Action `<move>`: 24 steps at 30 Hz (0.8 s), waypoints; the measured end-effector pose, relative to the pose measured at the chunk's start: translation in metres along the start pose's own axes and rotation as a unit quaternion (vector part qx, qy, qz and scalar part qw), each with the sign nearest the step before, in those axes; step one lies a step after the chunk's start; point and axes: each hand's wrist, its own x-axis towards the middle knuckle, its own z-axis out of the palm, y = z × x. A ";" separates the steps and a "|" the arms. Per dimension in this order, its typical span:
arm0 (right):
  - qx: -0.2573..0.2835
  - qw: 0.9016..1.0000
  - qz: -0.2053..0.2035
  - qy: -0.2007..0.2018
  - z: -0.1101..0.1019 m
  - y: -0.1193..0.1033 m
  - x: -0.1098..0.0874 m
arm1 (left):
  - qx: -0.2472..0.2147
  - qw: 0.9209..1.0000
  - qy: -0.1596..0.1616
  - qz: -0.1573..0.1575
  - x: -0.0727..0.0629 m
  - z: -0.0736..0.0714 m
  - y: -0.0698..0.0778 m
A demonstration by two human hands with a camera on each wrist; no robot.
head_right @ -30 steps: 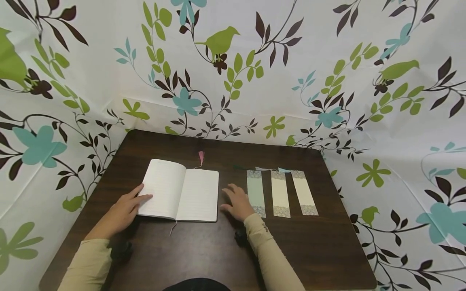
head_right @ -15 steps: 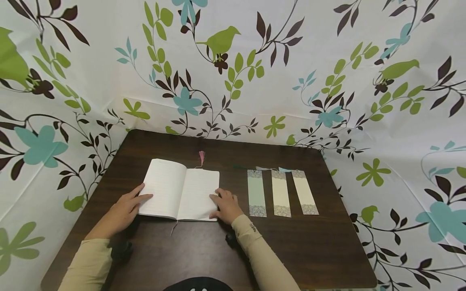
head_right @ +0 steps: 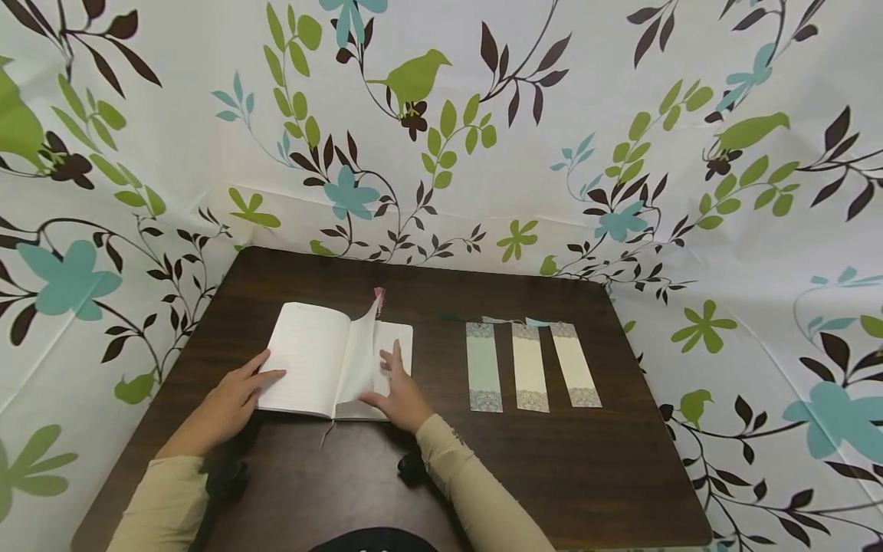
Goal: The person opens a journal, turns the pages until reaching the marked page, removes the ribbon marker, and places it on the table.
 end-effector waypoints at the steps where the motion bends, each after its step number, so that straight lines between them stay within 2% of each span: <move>1: 0.017 1.000 0.002 -0.023 0.004 -0.004 0.001 | 0.001 1.000 0.000 -0.002 0.000 0.000 0.000; 3: 0.019 0.997 -0.002 -0.071 0.012 -0.011 0.002 | 0.001 1.000 0.001 -0.004 0.000 0.000 0.002; 4: 0.004 0.996 -0.006 -0.093 0.017 -0.014 0.003 | 0.001 1.000 0.002 -0.005 0.000 -0.001 0.002; 7: -0.070 0.986 -0.032 -0.148 0.029 -0.022 0.003 | -0.007 1.000 0.008 -0.002 0.001 -0.001 0.002; 10: -0.160 0.970 -0.056 -0.175 0.039 -0.027 0.003 | -0.034 0.999 0.018 0.002 0.001 -0.002 0.002; 13: -0.227 0.954 -0.076 -0.178 0.045 -0.028 0.003 | -0.064 0.998 0.024 0.004 0.002 -0.002 0.001; 16: -0.263 0.945 -0.087 -0.173 0.046 -0.027 0.004 | -0.049 0.998 0.023 0.010 0.003 -0.001 0.001; 21: -0.285 0.941 -0.091 -0.157 0.042 -0.017 0.006 | 0.027 0.999 0.023 0.031 0.003 0.004 -0.002; 24: -0.298 0.941 -0.072 -0.144 0.036 -0.007 0.007 | 0.035 0.999 0.024 0.032 0.003 0.005 -0.003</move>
